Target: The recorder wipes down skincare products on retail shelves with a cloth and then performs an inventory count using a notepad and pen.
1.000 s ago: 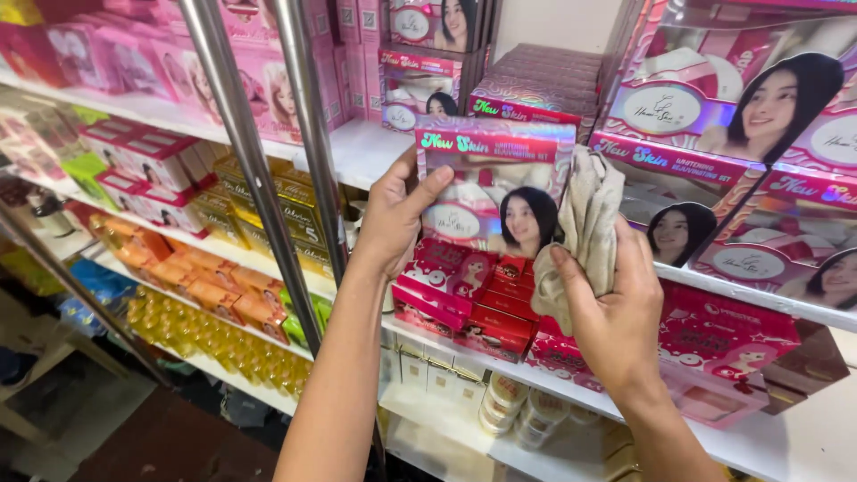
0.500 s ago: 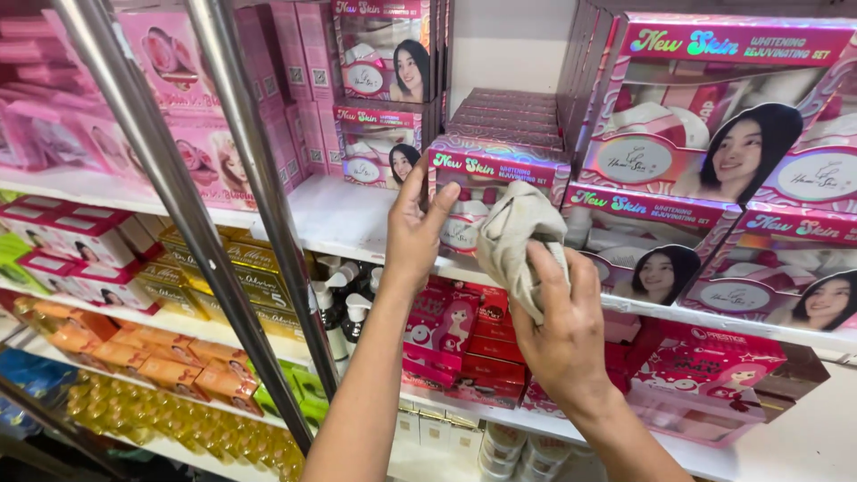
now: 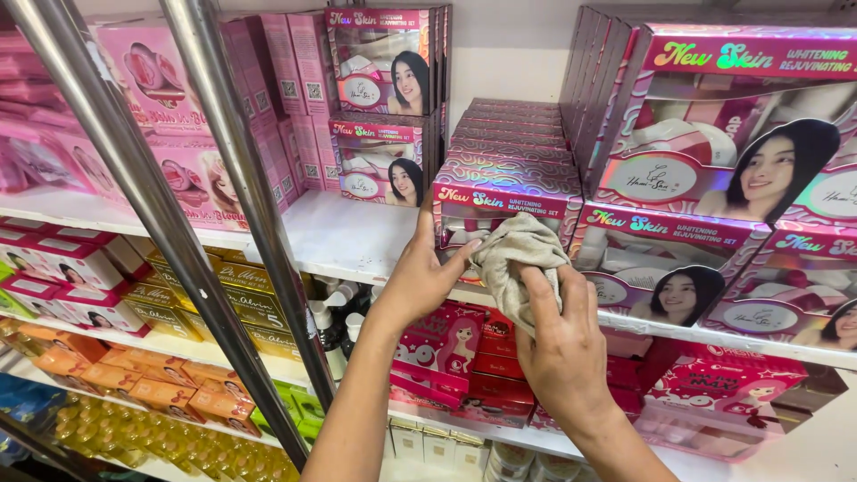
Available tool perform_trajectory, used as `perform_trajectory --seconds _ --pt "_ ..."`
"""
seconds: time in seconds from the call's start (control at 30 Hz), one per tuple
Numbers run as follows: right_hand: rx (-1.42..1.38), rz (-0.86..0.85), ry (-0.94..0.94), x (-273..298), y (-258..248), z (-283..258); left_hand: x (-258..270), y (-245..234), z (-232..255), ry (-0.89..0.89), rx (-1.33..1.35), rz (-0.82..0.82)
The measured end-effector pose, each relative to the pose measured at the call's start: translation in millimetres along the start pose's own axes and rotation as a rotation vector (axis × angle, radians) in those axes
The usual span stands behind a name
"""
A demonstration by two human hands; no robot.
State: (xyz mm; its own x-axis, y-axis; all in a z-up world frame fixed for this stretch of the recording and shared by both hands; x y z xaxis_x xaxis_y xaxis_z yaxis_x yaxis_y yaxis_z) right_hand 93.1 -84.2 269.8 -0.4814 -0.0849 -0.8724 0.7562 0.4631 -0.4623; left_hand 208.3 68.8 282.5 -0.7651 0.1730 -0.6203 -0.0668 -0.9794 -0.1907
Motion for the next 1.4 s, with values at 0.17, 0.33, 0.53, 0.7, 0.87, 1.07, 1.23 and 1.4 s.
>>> perform_trajectory --seconds 0.17,0.33,0.53,0.7,0.87,1.07,1.23,1.4 --pt "-0.028 0.077 -0.069 3 -8 -12 2 -5 -4 0.201 -0.042 0.022" --pt "-0.078 0.103 -0.098 6 -7 -18 6 -14 -1 0.145 0.093 -0.009" --pt "-0.139 0.129 -0.215 -38 -20 -52 -12 -57 -3 0.351 0.255 0.172" --pt "-0.101 0.134 -0.318 -128 -26 -89 -46 -106 18 0.436 -0.283 0.557" --pt "0.03 -0.003 -0.249 -214 39 -71 -111 -135 2 0.473 -0.523 0.586" --pt "0.067 -0.308 -0.051 -279 130 -10 -171 -152 -26 0.439 -0.564 0.507" --pt "-0.149 -0.524 0.274 -289 148 -2 -203 -154 -32 0.39 -0.613 0.489" --pt "-0.525 -0.651 0.434 -287 185 17 -205 -153 -39 0.373 -0.724 0.468"
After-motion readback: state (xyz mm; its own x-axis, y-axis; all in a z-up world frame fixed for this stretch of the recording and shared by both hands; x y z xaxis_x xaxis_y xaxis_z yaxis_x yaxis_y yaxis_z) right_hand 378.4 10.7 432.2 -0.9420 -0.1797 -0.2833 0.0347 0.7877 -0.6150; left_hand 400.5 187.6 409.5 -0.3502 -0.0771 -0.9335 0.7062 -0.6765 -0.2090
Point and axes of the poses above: each hand's wrist, its own x-axis away from the middle knuckle, its own y-axis out of the palm, z = x × y, the point moved 7 cm from there along -x, towards the middle knuckle, and after that the axes turned 2 degrees about z, right-handed, at the moved point
